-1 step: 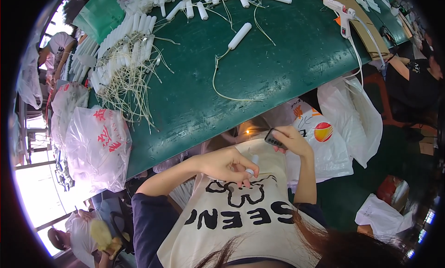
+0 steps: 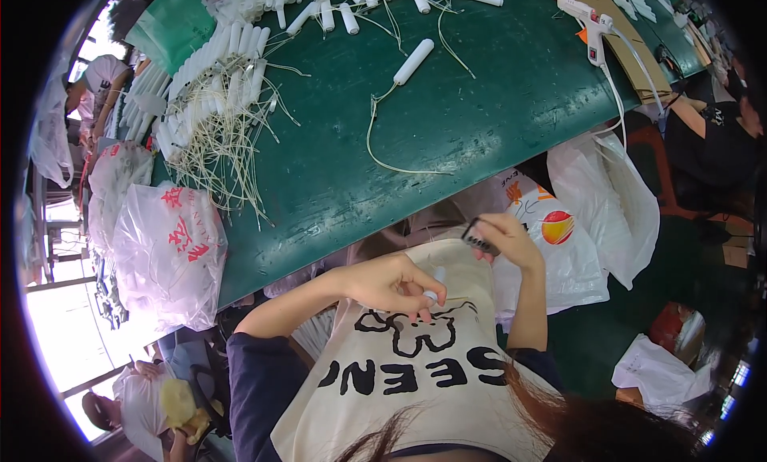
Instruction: Assemble small electronic components by gluing wires and connectors into plastic tubes.
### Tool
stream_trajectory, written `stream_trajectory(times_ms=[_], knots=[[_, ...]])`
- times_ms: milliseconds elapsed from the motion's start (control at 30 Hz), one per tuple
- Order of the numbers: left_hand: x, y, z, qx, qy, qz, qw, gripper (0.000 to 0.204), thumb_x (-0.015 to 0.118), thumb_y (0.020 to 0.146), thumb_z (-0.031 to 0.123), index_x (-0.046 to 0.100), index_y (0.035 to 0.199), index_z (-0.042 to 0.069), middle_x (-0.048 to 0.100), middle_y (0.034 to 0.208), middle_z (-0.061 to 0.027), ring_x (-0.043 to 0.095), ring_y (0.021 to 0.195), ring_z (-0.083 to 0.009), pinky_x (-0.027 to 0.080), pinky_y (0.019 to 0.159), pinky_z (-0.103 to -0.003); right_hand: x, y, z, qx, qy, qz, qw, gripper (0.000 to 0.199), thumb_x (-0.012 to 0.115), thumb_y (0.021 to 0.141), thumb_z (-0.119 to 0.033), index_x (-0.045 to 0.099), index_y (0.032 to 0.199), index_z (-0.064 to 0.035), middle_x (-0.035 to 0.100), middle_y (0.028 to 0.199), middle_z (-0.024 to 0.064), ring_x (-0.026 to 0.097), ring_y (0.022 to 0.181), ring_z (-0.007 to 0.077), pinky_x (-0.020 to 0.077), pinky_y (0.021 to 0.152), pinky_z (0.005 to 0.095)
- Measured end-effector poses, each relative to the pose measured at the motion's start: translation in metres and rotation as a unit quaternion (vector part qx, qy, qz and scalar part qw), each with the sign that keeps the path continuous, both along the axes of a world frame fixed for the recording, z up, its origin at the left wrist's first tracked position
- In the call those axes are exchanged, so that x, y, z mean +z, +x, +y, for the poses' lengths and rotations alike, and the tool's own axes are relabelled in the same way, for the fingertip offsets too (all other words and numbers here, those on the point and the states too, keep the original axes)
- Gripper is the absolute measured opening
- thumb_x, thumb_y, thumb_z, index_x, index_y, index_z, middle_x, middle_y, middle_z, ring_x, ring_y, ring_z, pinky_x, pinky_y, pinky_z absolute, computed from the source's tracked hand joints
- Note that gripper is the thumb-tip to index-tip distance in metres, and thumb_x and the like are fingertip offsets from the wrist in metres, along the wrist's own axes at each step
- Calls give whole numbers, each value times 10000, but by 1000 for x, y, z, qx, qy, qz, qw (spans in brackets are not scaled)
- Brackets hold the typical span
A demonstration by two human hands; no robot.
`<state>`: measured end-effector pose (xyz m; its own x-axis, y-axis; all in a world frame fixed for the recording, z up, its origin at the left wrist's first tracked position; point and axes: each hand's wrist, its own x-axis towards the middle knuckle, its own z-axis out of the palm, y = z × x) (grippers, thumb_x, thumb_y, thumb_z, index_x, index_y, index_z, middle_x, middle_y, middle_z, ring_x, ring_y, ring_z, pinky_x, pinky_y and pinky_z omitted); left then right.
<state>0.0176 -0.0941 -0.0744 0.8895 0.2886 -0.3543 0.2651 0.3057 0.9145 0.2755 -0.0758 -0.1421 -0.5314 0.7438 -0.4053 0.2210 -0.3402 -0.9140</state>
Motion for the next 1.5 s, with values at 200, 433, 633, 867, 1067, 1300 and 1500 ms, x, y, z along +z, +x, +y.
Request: stream_trajectory(times_ms=[200, 433, 633, 867, 1067, 1300, 1500], knots=[[-1, -3, 0, 2, -1, 2, 1000, 221, 500, 887, 60, 609, 1063, -16, 702, 839, -104, 679, 713, -124, 498, 614, -230, 62, 13, 49, -283, 297, 14, 912, 387, 424, 970, -312, 539, 746, -18, 579, 622, 60, 532, 509, 91, 401, 478, 235], [4, -5, 0, 3, -16, 19, 1000, 237, 499, 901, 76, 603, 1099, -2, 704, 851, -98, 668, 720, -104, 495, 657, -231, 67, 13, 132, -344, 471, -293, 758, 304, 535, 937, -276, 562, 918, 26, 621, 761, 78, 574, 677, 122, 443, 625, 250], [6, -10, -3, 49, -18, 15, 999, 214, 505, 898, 67, 604, 1072, -11, 693, 892, -106, 674, 757, -112, 509, 653, -241, 65, 6, 133, -326, 259, 29, 909, 263, 510, 946, -267, 505, 1033, -19, 619, 746, 114, 561, 506, 132, 441, 448, 247], [15, -8, -5, 11, 48, -22, 999, 225, 509, 886, 135, 611, 1064, 42, 703, 788, -74, 678, 690, -102, 491, 581, -232, 82, 19, 74, -71, 95, 145, 982, 165, 477, 938, -162, 483, 998, -8, 576, 621, 97, 500, 428, 110, 395, 391, 237], [10, -4, -4, -5, 72, -28, 997, 234, 515, 877, 144, 611, 1073, 59, 706, 776, -57, 670, 671, -83, 477, 557, -230, 81, 16, 51, 160, 11, 7, 987, 123, 525, 897, -117, 519, 832, -13, 580, 595, 43, 508, 436, 82, 401, 404, 223], [-1, -3, -8, 31, 10, -28, 999, 250, 501, 901, 145, 605, 1110, 56, 705, 811, -53, 658, 676, -69, 487, 567, -221, 42, 17, 38, 194, -30, -20, 980, 179, 595, 890, -186, 534, 811, -38, 563, 590, -6, 510, 471, 51, 405, 437, 211], [-2, -3, -7, 32, -8, -34, 999, 248, 503, 897, 141, 606, 1104, 51, 706, 813, -56, 656, 665, -72, 487, 567, -222, 33, 17, 37, 148, -41, -30, 988, 153, 582, 891, -146, 507, 820, -33, 565, 603, 16, 501, 451, 65, 395, 418, 216]])
